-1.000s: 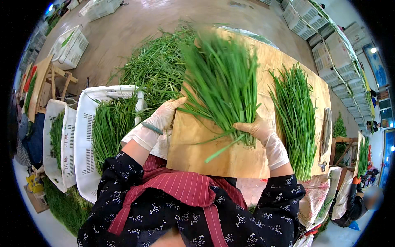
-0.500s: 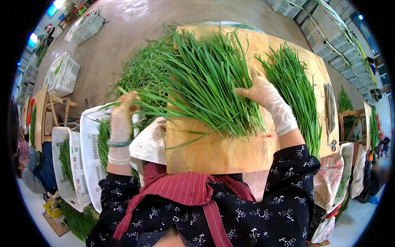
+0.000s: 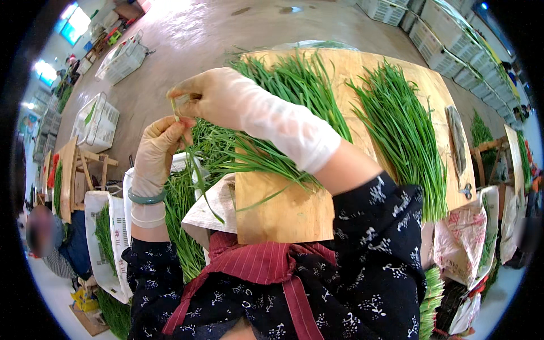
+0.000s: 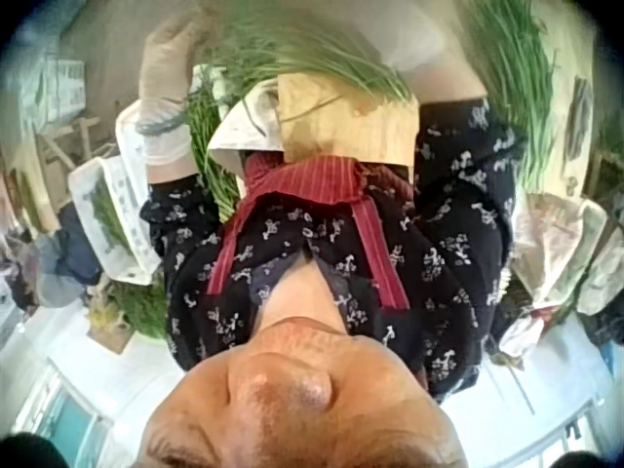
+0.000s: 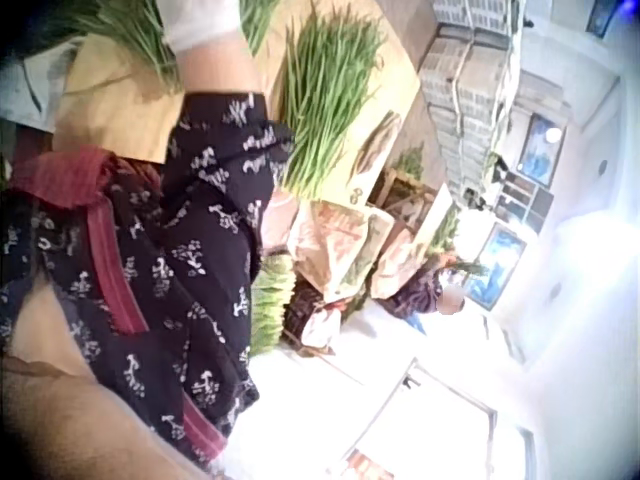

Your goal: The person sorts a large bundle of chives by hand on a wooden table, picking through the leaves and roots before placing them into a white plastic basket.

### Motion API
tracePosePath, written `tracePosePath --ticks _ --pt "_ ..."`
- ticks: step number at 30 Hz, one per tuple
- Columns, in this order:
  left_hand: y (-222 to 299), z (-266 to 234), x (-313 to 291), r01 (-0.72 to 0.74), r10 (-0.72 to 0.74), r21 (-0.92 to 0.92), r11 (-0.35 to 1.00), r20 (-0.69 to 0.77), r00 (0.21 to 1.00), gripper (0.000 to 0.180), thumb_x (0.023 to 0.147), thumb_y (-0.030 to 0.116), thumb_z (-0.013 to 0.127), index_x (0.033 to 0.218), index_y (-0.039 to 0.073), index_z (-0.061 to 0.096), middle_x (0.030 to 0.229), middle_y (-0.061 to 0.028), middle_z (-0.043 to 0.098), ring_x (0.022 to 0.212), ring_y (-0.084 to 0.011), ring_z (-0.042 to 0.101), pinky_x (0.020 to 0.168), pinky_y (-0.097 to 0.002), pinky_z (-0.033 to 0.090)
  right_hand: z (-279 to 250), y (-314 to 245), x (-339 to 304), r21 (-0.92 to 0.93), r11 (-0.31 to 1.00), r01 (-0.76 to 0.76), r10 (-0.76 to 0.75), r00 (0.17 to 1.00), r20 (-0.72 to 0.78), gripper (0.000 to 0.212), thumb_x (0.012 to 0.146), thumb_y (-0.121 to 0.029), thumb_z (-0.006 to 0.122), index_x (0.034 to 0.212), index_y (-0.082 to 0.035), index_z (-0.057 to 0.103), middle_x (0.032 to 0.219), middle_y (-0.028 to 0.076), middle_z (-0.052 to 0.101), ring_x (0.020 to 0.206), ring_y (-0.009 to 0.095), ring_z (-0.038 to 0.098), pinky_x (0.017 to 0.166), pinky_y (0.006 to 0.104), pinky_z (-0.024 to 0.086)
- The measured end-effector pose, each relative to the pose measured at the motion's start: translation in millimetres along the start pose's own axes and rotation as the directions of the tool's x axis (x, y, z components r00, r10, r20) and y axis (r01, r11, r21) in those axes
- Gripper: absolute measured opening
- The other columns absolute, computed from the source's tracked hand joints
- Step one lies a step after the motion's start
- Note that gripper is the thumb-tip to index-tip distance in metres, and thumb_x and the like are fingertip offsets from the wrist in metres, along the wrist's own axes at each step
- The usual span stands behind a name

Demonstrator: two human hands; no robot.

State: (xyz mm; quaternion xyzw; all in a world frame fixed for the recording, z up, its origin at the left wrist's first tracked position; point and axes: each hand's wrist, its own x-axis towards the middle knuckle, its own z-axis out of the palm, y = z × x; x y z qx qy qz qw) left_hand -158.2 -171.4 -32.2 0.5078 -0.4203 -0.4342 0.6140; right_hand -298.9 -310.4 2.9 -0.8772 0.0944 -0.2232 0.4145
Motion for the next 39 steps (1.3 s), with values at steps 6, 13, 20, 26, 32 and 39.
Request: tracePosePath --ticks 6,13,20,26,32,39 --pt "-12.1 14.3 3.9 0.129 -0.141 0.097 0.987 0.120 0.983 0.022 0.082 0.017 0.064 0.096 -0.001 0.063 0.092 -0.0064 0.065 0.077 -0.0080 0.055 0.074 -0.0225 0.044 -21.3 12.5 0.0 0.197 0.961 -0.195 0.143 0.958 0.247 0.020 0.081 -0.015 0.062 0.094 0.000 0.064 0.079 0.006 0.063 0.075 0.011 0.058 0.071 0.0242 0.048" --pt "-9.0 13.0 -5.4 -0.182 0.360 0.341 0.922 -0.587 0.725 0.031 0.088 0.020 0.055 0.113 0.001 0.056 0.088 -0.0022 0.059 0.085 -0.0102 0.053 0.079 -0.0239 0.042 -46.6 46.1 53.6 0.507 0.854 -0.115 0.317 0.888 -0.333 0.023 0.084 -0.017 0.058 0.095 0.002 0.062 0.089 0.010 0.065 0.084 0.015 0.060 0.077 0.0252 0.048" --pt "-138.3 -37.8 -79.9 0.557 -0.559 -0.067 0.828 -0.198 0.805 0.053 0.080 0.050 0.059 0.106 0.003 0.060 0.099 -0.0072 0.062 0.092 -0.0177 0.057 0.085 -0.0324 0.042 -125.1 129.8 -25.3 -0.241 0.739 -0.629 0.560 0.773 -0.300 0.061 0.080 -0.053 0.052 0.098 0.005 0.060 0.092 0.018 0.061 0.088 0.026 0.056 0.082 0.0350 0.043" --pt "-165.0 1.7 -21.3 0.490 -0.515 -0.467 0.736 0.084 0.853 0.052 0.090 0.041 0.048 0.124 0.003 0.045 0.120 -0.0092 0.052 0.107 -0.0205 0.050 0.096 -0.0360 0.037 -117.7 213.6 -114.8 -0.018 0.288 -0.958 0.957 0.288 -0.037 0.081 0.068 -0.075 0.051 0.094 0.001 0.061 0.093 0.015 0.063 0.083 0.020 0.060 0.076 0.0338 0.047" --pt "-180.3 13.2 41.1 0.401 -0.406 -0.692 0.600 0.167 0.898 0.058 0.086 0.041 0.055 0.129 0.003 0.039 0.125 -0.0121 0.048 0.115 -0.0264 0.045 0.100 -0.0431 0.034 -19.4 172.6 -38.2 -0.397 0.667 -0.631 0.714 0.693 0.097 0.083 0.061 -0.058 0.071 0.114 0.003 0.054 0.105 0.017 0.062 0.092 0.025 0.060 0.084 0.0351 0.045" --pt "-134.4 25.5 25.3 0.280 -0.478 -0.695 0.662 -0.103 0.872 0.045 0.080 0.028 0.066 0.115 0.003 0.053 0.107 -0.0119 0.058 0.093 -0.0239 0.059 0.083 -0.0388 0.049 58.9 117.6 -15.0 -0.053 0.855 -0.515 0.512 0.825 0.238 0.089 0.049 -0.045 0.082 0.116 0.003 0.049 0.106 0.021 0.059 0.098 0.030 0.057 0.086 0.0341 0.045"
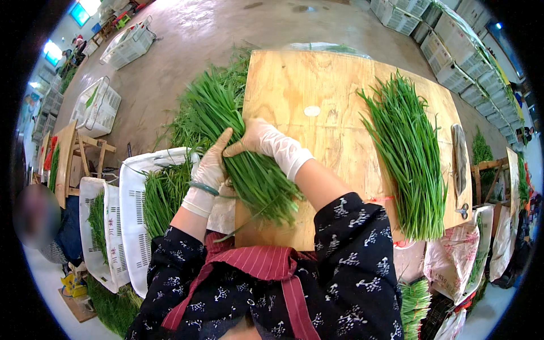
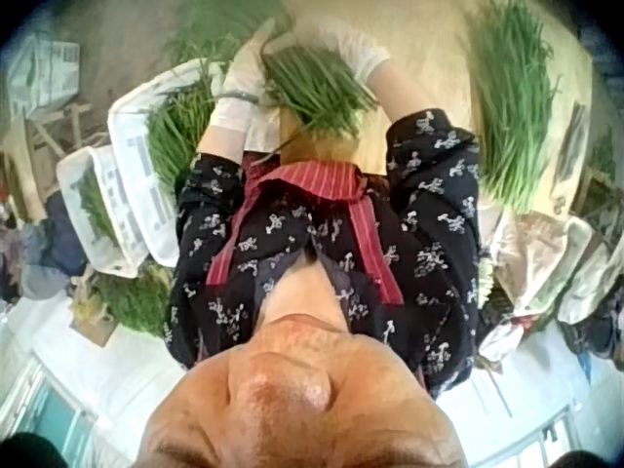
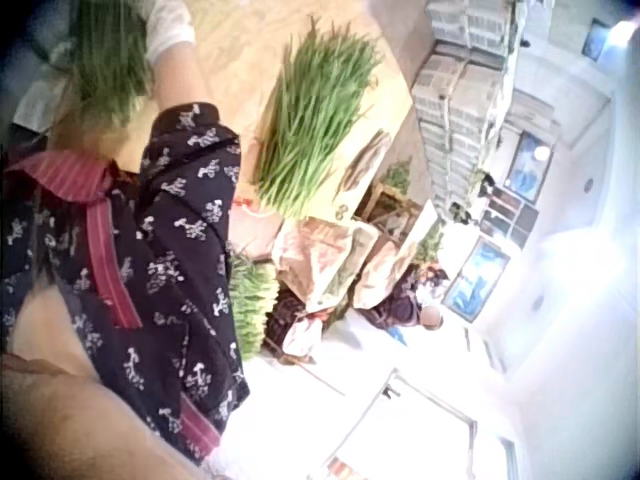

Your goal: The person sorts a large bundle of chives by hand on a wooden table, picking through the leaves and roots before placing them into a white plastic basket.

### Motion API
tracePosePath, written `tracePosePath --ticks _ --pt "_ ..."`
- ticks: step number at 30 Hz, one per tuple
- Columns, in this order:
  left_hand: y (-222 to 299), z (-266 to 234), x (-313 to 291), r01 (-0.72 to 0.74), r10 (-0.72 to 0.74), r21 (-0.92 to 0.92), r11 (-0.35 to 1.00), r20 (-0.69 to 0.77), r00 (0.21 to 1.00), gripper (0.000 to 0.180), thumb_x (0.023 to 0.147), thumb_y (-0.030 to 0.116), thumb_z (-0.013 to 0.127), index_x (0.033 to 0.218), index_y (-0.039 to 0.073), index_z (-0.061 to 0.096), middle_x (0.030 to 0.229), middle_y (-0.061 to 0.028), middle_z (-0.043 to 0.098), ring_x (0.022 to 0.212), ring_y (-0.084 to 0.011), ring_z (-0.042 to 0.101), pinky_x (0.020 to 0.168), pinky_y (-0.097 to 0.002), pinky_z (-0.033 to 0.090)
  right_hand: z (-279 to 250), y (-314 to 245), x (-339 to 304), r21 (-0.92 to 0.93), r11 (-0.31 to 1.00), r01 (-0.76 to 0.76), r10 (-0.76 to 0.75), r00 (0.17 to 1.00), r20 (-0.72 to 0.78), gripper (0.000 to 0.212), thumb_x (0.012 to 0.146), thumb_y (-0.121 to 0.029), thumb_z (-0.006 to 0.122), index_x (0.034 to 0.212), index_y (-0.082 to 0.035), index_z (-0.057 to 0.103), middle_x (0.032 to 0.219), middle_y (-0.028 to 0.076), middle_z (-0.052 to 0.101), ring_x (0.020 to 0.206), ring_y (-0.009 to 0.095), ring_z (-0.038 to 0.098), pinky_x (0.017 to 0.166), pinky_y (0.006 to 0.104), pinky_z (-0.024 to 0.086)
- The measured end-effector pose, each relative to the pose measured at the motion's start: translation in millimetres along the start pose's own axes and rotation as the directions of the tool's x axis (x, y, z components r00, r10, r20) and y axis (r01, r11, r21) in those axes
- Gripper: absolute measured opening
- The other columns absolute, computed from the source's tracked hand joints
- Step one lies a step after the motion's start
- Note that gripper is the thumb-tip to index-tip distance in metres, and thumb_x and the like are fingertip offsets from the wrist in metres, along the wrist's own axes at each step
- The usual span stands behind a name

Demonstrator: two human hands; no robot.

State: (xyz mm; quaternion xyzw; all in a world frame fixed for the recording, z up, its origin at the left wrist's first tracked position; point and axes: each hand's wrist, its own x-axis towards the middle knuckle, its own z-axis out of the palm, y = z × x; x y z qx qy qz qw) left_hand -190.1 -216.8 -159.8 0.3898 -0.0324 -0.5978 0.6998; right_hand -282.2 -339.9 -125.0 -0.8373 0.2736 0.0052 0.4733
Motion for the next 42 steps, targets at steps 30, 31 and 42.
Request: tracePosePath --ticks 30,31,42 --pt "33.2 182.0 -55.5 -0.653 0.531 0.542 0.528 0.389 0.753 0.036 0.064 -0.005 0.073 0.096 0.000 0.057 0.089 -0.0055 0.064 0.079 -0.0141 0.060 0.073 -0.0257 0.051 -61.4 -44.5 -110.2 -0.037 0.795 0.606 -0.534 0.668 -0.519 0.067 0.064 -0.019 0.077 0.120 -0.001 0.045 0.114 0.015 0.054 0.105 0.023 0.051 0.092 0.0333 0.041" --pt "41.1 175.8 -50.6 -0.692 0.546 0.426 0.582 0.426 0.721 0.032 0.066 -0.004 0.073 0.094 0.001 0.059 0.088 -0.0056 0.064 0.079 -0.0139 0.060 0.072 -0.0256 0.051 -63.8 -48.7 -116.1 -0.076 0.785 0.615 -0.551 0.636 -0.540 0.068 0.063 -0.019 0.078 0.121 -0.001 0.045 0.116 0.014 0.053 0.110 0.023 0.049 0.095 0.0326 0.039" --pt "52.5 169.0 -61.1 -0.620 0.255 0.616 0.486 0.579 0.774 0.040 0.066 0.011 0.077 0.102 0.003 0.061 0.098 -0.0043 0.063 0.084 -0.0128 0.059 0.078 -0.0273 0.048 -81.7 -53.3 -124.2 0.072 0.936 0.345 -0.293 0.875 -0.386 0.071 0.057 -0.031 0.081 0.115 -0.003 0.052 0.108 0.017 0.058 0.104 0.028 0.055 0.087 0.0325 0.045"
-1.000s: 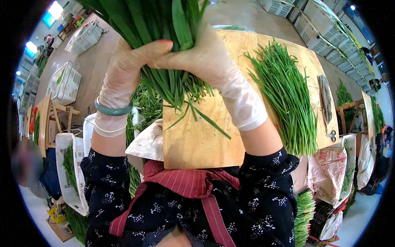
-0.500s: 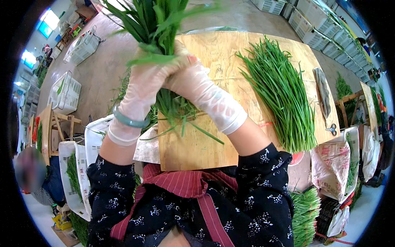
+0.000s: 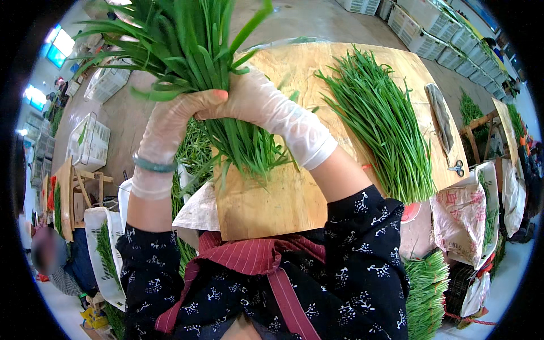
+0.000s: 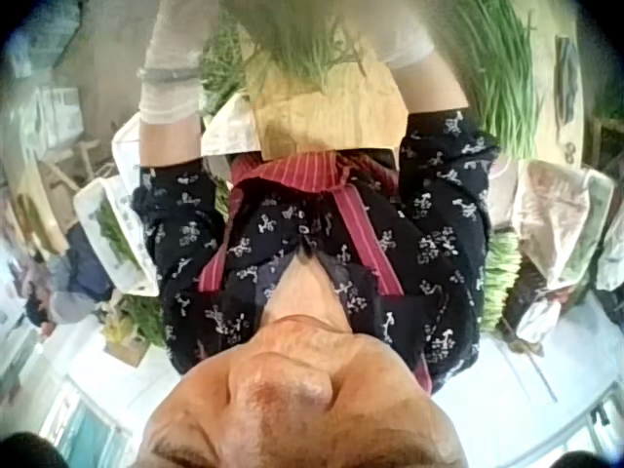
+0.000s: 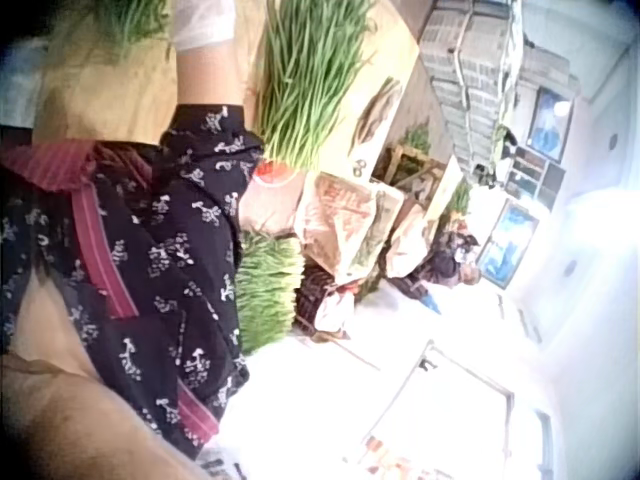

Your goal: The person sorts a large bundle of chives by hand on a wooden table, picking through the leaves and roots before placing them into a white plastic basket.

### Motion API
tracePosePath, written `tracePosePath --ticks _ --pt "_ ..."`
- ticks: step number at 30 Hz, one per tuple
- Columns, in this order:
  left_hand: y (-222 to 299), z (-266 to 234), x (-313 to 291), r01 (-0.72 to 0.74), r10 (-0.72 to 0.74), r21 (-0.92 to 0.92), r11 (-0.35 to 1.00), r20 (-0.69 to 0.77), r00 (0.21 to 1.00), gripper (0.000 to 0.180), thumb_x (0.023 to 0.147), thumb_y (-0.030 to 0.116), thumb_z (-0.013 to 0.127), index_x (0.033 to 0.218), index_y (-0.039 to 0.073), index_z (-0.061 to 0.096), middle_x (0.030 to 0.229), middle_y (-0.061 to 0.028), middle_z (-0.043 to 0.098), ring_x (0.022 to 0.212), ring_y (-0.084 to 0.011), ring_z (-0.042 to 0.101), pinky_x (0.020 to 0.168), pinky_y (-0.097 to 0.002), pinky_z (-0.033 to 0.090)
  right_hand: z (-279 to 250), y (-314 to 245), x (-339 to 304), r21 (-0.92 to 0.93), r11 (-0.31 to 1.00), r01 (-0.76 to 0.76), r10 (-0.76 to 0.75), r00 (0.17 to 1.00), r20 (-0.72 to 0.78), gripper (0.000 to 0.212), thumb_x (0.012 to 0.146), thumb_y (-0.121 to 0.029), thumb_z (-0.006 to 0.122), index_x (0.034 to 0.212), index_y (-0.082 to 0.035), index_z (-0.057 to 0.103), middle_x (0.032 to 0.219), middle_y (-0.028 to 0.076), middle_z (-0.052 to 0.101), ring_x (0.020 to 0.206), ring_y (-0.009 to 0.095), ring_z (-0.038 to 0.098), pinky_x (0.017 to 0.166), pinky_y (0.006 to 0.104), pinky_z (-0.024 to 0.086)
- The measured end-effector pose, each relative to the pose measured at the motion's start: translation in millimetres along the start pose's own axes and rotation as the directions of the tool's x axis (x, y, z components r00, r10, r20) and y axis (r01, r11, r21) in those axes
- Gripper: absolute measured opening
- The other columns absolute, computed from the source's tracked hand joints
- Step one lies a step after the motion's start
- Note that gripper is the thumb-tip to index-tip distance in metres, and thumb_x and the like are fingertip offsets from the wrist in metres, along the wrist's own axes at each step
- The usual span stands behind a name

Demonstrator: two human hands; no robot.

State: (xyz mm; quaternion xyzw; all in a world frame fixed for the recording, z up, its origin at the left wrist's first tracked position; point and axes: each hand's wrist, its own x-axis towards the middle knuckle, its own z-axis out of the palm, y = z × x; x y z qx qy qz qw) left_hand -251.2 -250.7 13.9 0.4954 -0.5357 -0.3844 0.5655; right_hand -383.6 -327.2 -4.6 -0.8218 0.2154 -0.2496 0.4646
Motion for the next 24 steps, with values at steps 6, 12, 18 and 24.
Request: tracePosePath --ticks 6,12,18,24 --pt "-11.1 4.4 5.4 -0.142 0.124 -0.067 0.988 -0.213 0.969 0.044 0.064 0.007 0.079 0.101 0.000 0.056 0.093 -0.0039 0.062 0.085 -0.0130 0.057 0.078 -0.0267 0.047 26.2 17.6 19.2 -0.129 0.935 0.332 -0.342 0.938 -0.064 0.074 0.055 -0.033 0.078 0.114 0.000 0.050 0.105 0.021 0.057 0.100 0.032 0.055 0.088 0.0369 0.043" --pt "19.9 4.8 1.9 -0.241 0.208 -0.190 0.952 -0.180 0.961 0.035 0.073 0.000 0.069 0.106 0.005 0.058 0.093 -0.0033 0.063 0.085 -0.0147 0.059 0.080 -0.0263 0.047 31.7 98.3 -42.1 -0.486 0.871 0.077 -0.044 0.996 0.079 0.130 0.043 -0.050 0.083 0.139 0.000 0.011 0.135 0.026 0.031 0.124 0.040 0.032 0.104 0.0447 0.027" --pt "-18.7 -28.2 -0.5 -0.050 0.019 -0.135 0.990 -0.222 0.975 0.024 0.074 0.004 0.068 0.097 0.005 0.061 0.105 -0.0087 0.062 0.096 -0.0158 0.057 0.087 -0.0281 0.045 -24.1 69.2 -54.0 -0.553 0.831 -0.054 0.122 0.989 0.087 0.126 0.046 -0.049 0.083 0.139 -0.001 0.013 0.138 0.026 0.027 0.127 0.040 0.029 0.105 0.0413 0.027" --pt "-16.9 -29.3 21.9 -0.077 0.046 -0.200 0.977 -0.155 0.987 0.024 0.075 0.003 0.066 0.099 0.002 0.060 0.102 -0.0064 0.062 0.085 -0.0141 0.060 0.077 -0.0281 0.050 20.9 39.3 35.2 -0.123 0.904 0.410 -0.425 0.892 -0.152 0.134 0.041 -0.041 0.088 0.140 -0.001 0.006 0.141 0.024 0.022 0.132 0.032 0.023 0.108 0.0364 0.020"
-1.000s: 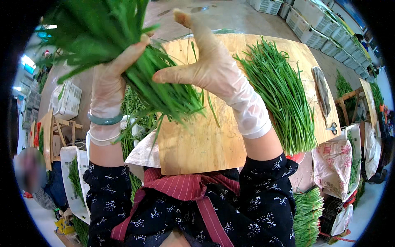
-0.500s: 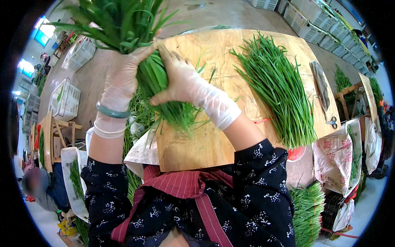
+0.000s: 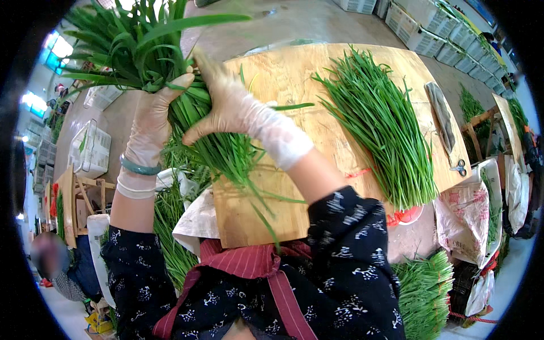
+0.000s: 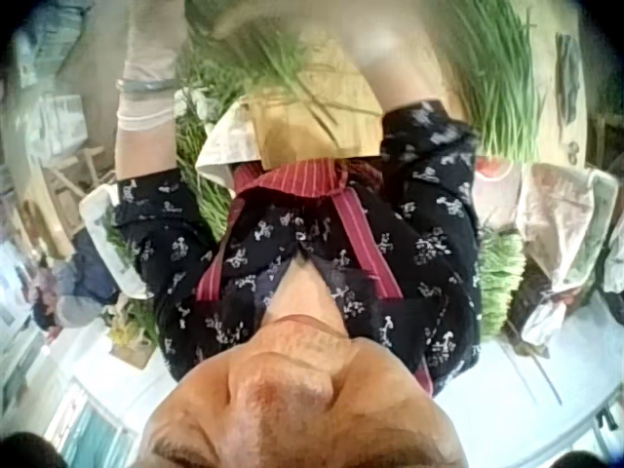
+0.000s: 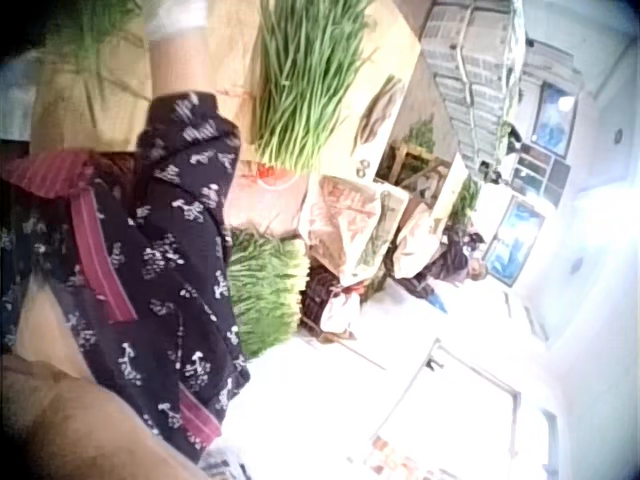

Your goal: The person sorts a large bundle of chives by hand on a wooden table, picking through the leaves and roots before placing them into a white plastic basket.

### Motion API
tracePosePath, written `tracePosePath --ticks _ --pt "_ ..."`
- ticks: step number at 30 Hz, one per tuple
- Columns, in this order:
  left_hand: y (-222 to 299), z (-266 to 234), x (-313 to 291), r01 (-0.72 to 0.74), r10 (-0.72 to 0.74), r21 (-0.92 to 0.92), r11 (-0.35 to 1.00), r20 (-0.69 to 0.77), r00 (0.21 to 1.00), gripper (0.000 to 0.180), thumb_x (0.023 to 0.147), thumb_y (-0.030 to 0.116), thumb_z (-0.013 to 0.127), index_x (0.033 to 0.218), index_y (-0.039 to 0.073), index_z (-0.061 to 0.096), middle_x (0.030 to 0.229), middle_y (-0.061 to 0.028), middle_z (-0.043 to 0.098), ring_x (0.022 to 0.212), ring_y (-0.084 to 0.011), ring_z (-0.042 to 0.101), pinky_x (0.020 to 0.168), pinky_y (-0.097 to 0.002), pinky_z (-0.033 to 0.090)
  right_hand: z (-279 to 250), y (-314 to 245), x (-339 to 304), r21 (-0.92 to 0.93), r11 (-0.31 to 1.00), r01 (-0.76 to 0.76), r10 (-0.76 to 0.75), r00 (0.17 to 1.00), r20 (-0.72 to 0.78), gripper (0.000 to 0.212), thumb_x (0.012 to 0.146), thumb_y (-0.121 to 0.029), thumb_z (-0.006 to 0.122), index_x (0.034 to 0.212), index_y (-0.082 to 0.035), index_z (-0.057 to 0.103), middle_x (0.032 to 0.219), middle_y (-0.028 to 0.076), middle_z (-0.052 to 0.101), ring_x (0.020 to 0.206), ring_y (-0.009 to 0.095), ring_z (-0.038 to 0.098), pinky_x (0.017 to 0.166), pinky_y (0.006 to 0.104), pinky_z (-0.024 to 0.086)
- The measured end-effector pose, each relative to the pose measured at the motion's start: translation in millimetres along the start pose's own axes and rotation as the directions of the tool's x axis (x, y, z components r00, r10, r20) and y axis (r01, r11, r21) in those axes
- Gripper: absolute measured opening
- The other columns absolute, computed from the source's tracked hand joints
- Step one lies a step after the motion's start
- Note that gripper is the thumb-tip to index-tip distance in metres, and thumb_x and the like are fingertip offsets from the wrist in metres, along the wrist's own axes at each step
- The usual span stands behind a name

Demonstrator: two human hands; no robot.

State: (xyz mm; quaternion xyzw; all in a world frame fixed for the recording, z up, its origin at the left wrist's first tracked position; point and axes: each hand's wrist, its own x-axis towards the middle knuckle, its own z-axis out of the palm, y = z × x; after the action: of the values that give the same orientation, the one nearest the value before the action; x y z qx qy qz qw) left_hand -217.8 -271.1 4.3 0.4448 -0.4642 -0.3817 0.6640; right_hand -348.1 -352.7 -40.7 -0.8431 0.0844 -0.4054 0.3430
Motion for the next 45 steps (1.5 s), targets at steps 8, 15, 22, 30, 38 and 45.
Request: tracePosePath --ticks 8,15,22,30,38,45 --pt "-2.3 -55.5 17.5 0.060 -0.147 -0.247 0.967 -0.350 0.925 0.018 0.077 0.007 0.066 0.093 0.000 0.064 0.085 -0.0072 0.064 0.073 -0.0164 0.061 0.068 -0.0275 0.051 131.6 57.9 -98.7 -0.705 0.637 -0.311 0.587 0.788 0.183 0.109 0.066 -0.048 0.069 0.141 -0.003 0.004 0.127 0.018 0.042 0.114 0.029 0.045 0.090 0.0522 0.035" --pt "17.6 -168.4 30.0 -0.034 -0.083 -0.212 0.977 -0.521 0.849 0.014 0.078 0.012 0.060 0.086 0.001 0.064 0.078 -0.0095 0.063 0.071 -0.0204 0.061 0.067 -0.0309 0.051 122.9 21.3 -143.4 -0.665 0.746 0.034 0.299 0.876 0.380 0.016 0.077 -0.017 0.053 0.092 -0.010 0.053 0.063 0.001 0.060 0.055 0.017 0.061 0.051 0.0287 0.043" --pt "83.9 -236.2 -6.1 -0.259 0.222 0.003 0.966 -0.521 0.824 0.022 0.083 0.015 0.055 0.095 -0.001 0.062 0.091 -0.0108 0.063 0.083 -0.0234 0.061 0.076 -0.0354 0.051 12.6 -26.7 -125.3 -0.544 0.758 -0.360 0.652 0.414 0.635 0.026 0.080 -0.022 0.056 0.102 -0.007 0.057 0.083 0.018 0.062 0.079 0.036 0.061 0.067 0.0438 0.049" --pt "90.9 -173.7 -29.9 -0.127 0.118 -0.373 0.919 -0.049 0.992 0.017 0.083 0.016 0.056 0.094 0.003 0.053 0.093 -0.0084 0.058 0.085 -0.0249 0.058 0.078 -0.0399 0.051 42.1 -43.9 124.4 0.157 0.968 -0.194 0.149 0.954 0.261 0.043 0.090 -0.039 0.045 0.115 -0.004 0.054 0.103 0.011 0.062 0.091 0.020 0.058 0.079 0.0323 0.044" --pt "80.0 -257.3 -57.3 -0.216 0.083 -0.200 0.956 -0.521 0.850 0.016 0.085 0.019 0.052 0.092 0.006 0.056 0.092 -0.0044 0.060 0.084 -0.0202 0.058 0.078 -0.0342 0.048 155.9 46.0 -7.0 0.553 -0.083 -0.829 0.303 0.507 0.807 0.062 0.086 -0.055 0.040 0.124 -0.007 0.044 0.112 0.008 0.052 0.100 0.021 0.051 0.087 0.0390 0.043" --pt "61.3 -271.9 -69.4 -0.142 0.038 -0.131 0.981 -0.589 0.807 0.015 0.084 0.018 0.053 0.090 0.006 0.058 0.082 -0.0040 0.061 0.075 -0.0192 0.060 0.071 -0.0326 0.051 107.3 -12.7 -54.6 0.404 0.065 -0.913 0.419 0.392 0.819 0.020 0.087 -0.020 0.055 0.097 -0.004 0.060 0.070 -0.002 0.051 0.058 0.007 0.046 0.053 0.0209 0.038"
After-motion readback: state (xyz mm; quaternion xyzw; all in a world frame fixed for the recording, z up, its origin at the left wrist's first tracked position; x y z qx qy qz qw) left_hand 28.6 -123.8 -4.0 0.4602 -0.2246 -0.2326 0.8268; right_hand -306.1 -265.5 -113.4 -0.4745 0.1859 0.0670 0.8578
